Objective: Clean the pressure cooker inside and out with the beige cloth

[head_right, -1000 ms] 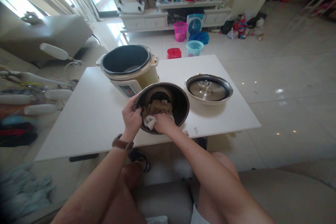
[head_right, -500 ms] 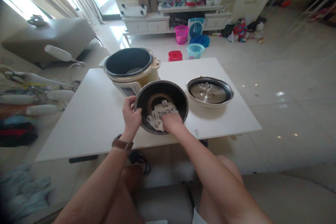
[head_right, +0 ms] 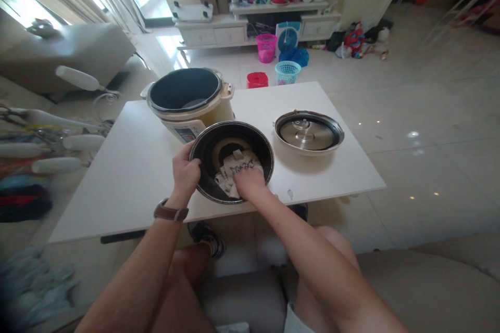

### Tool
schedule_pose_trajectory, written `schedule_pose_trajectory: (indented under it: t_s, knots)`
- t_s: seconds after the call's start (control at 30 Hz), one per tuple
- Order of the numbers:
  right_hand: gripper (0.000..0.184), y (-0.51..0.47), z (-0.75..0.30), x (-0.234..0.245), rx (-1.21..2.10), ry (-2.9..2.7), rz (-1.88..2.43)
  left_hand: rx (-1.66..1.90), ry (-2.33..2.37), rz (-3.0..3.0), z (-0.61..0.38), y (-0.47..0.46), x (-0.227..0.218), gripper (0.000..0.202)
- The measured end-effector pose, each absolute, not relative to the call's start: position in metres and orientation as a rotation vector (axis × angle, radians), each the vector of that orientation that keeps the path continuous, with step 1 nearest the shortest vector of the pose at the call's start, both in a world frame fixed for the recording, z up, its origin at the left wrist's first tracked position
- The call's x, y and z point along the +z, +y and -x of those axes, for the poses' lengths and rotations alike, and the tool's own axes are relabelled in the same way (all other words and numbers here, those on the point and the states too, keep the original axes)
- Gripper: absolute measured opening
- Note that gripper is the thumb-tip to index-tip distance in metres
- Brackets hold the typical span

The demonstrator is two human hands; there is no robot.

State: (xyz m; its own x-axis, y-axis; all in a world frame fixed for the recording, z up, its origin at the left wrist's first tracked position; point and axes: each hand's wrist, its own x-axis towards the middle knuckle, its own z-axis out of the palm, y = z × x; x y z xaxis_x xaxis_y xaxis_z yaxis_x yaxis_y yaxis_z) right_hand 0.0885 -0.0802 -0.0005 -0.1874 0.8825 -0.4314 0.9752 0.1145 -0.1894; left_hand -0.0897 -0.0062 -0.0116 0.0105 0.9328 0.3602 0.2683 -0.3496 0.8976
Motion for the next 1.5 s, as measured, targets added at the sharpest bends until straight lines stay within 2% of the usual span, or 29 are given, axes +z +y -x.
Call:
schedule_pose_trajectory:
  t_s: [0.23,0.43,0.53,0.67,0.83,1.3,1.5]
  knots:
    - [0.039,-0.079,-0.084,-0.004,-0.666,2.183,-1.924,1.471,1.252,-1.61,0.079,-0.021,-0.016,0.062]
    - [0.039,-0.075,-0.064,-0.012,-1.03,2.233,-2.147,1.538,1.279,-1.565,0.062,-0.038,-0.019,0.062]
    - [0.038,-0.072,-0.067,-0.014,-1.095,2.299,-2.128,1.538,1.269,-1.588,0.06,-0.038,-0.021,0.063]
    - [0.033,-0.071,-0.087,-0.009,-0.876,2.231,-1.935,1.54,1.286,-1.605,0.066,-0.031,-0.025,0.063]
    - [0.037,-0.076,-0.1,-0.003,-0.572,2.116,-1.914,1.522,1.267,-1.589,0.067,-0.027,-0.027,0.065]
    - [0.034,-0.078,-0.104,-0.015,-0.482,2.127,-2.066,1.653,1.31,-1.626,0.044,-0.048,-0.028,0.059]
    - [0.034,-0.076,-0.102,-0.019,-0.496,2.108,-2.064,1.583,1.385,-1.746,0.052,-0.037,-0.019,0.057]
